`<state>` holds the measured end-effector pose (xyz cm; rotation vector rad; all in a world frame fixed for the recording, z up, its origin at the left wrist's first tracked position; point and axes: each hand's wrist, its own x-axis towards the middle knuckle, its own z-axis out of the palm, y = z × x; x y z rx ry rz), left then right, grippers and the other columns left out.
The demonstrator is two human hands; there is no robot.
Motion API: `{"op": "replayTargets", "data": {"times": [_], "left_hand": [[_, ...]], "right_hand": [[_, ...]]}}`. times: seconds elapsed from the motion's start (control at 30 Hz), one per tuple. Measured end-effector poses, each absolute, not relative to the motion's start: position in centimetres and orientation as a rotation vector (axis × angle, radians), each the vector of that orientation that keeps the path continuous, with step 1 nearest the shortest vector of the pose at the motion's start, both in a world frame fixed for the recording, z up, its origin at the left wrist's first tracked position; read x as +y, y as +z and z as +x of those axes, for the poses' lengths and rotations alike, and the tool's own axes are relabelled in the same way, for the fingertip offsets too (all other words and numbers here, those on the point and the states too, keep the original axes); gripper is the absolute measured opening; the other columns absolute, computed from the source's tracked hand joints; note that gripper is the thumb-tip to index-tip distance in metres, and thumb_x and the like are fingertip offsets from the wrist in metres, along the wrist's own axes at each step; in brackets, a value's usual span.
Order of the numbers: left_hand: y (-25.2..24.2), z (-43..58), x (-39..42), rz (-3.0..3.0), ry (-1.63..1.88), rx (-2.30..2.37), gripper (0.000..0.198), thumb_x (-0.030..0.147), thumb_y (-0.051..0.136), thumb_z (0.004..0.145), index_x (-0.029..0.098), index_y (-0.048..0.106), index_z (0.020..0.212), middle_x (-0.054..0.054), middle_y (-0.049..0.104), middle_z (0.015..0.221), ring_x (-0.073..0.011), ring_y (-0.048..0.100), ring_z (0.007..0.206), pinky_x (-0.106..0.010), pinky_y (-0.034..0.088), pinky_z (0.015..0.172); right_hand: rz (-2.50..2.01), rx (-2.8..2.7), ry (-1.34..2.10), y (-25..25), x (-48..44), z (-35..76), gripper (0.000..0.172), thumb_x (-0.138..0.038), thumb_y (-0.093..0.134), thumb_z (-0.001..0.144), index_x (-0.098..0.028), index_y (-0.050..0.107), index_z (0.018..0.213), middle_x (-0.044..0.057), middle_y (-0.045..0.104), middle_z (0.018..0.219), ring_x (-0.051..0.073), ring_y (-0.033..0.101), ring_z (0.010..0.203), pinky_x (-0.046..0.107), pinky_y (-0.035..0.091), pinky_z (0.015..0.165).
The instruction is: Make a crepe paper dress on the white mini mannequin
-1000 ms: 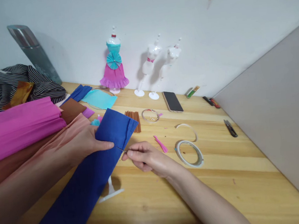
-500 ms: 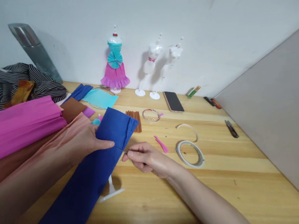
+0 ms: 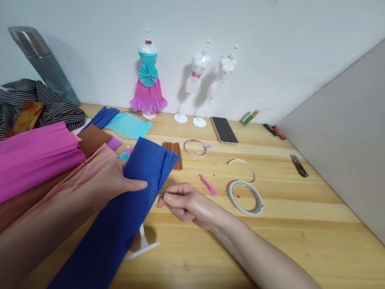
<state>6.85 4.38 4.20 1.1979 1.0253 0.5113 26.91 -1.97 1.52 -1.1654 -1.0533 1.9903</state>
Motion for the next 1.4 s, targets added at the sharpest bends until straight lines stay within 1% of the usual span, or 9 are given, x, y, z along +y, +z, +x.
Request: {"op": "replayTargets", "data": {"times": [0.13,0.57,0.8,1.0,1.17,1.23,1.3,1.33,1.4], "left_hand": [[4.4,6.9,4.3,1.224,0.507,1.085,0.018,0.023,0.074,0.055,0.016,0.069,0.070,0.001,0.070,0.063,-0.0187,0.067,0.058,-0.025,0.052,0.056],[4.5,6.9,4.2,1.203,0.525,1.034,0.020,0.023,0.074,0.056,0.015,0.071,0.074,0.000,0.069,0.061,-0.0172,0.065,0.054,-0.025,0.051,0.053],[4.3,6.8,4.2,1.209,0.515,1.042,0.017,0.024,0.074,0.057,0.015,0.071,0.071,0.000,0.068,0.060,-0.0177,0.066,0.055,-0.025,0.051,0.054],[5.4,6.8,4.3,1.202,0.478,1.066,0.018,0.022,0.074,0.055,0.016,0.070,0.071,0.000,0.070,0.061,-0.0185,0.066,0.057,-0.023,0.049,0.051],[6.0,6.7,4.6,1.168,0.429,1.083,0.018,0.015,0.075,0.052,0.015,0.071,0.069,-0.001,0.072,0.066,-0.0204,0.068,0.062,-0.025,0.052,0.056],[5.9,6.6,4.7,1.155,0.437,1.065,0.019,0.015,0.075,0.052,0.015,0.071,0.071,-0.002,0.073,0.068,-0.0214,0.068,0.063,-0.027,0.053,0.057],[5.7,6.4,4.8,1.148,0.473,1.050,0.021,0.014,0.077,0.052,0.015,0.072,0.072,-0.002,0.073,0.067,-0.0219,0.068,0.064,-0.027,0.053,0.057],[5.6,6.4,4.9,1.130,0.492,1.029,0.023,0.013,0.077,0.052,0.015,0.073,0.074,-0.002,0.073,0.068,-0.0220,0.069,0.064,-0.028,0.054,0.058],[5.6,6.3,4.9,1.072,0.521,0.972,0.028,0.012,0.077,0.052,0.015,0.073,0.079,-0.003,0.074,0.071,-0.0220,0.069,0.066,-0.029,0.054,0.059]], "right_hand": [[-1.159,-1.069,1.964,1.4,-2.0,26.9,0.037,-0.046,0.070,0.074,-0.009,0.065,0.078,-0.011,0.032,0.039,0.002,0.018,0.034,0.021,0.007,0.037],[-1.138,-1.001,2.015,1.2,-1.8,26.8,0.036,-0.044,0.074,0.070,-0.009,0.066,0.075,-0.010,0.034,0.037,0.001,0.018,0.032,0.020,0.008,0.036],[-1.132,-0.957,2.042,1.0,-1.7,26.8,0.037,-0.044,0.075,0.068,-0.009,0.066,0.073,-0.010,0.035,0.037,0.001,0.018,0.032,0.019,0.007,0.035],[-1.103,-0.949,2.022,1.2,-1.8,26.7,0.034,-0.042,0.073,0.071,-0.009,0.066,0.075,-0.010,0.034,0.039,0.001,0.018,0.033,0.020,0.008,0.036],[-1.179,-1.154,1.817,1.7,-1.9,26.9,0.038,-0.048,0.066,0.078,-0.010,0.064,0.081,-0.011,0.031,0.040,0.003,0.017,0.037,0.022,0.008,0.039],[-1.251,-1.339,1.733,2.4,-1.9,27.5,0.041,-0.052,0.062,0.080,-0.011,0.063,0.084,-0.010,0.031,0.043,0.004,0.018,0.038,0.022,0.011,0.040],[-1.330,-1.582,1.605,3.3,-1.8,28.2,0.040,-0.052,0.059,0.082,-0.012,0.062,0.079,-0.009,0.032,0.047,0.005,0.023,0.041,0.022,0.016,0.041],[-1.365,-1.713,1.481,3.8,-1.8,28.5,0.038,-0.050,0.057,0.084,-0.013,0.060,0.074,-0.007,0.034,0.050,0.006,0.026,0.043,0.022,0.019,0.042],[-1.417,-1.930,1.080,4.5,-1.9,29.0,0.031,-0.041,0.055,0.087,-0.014,0.059,0.072,-0.004,0.041,0.056,0.007,0.034,0.048,0.022,0.026,0.045]]}}
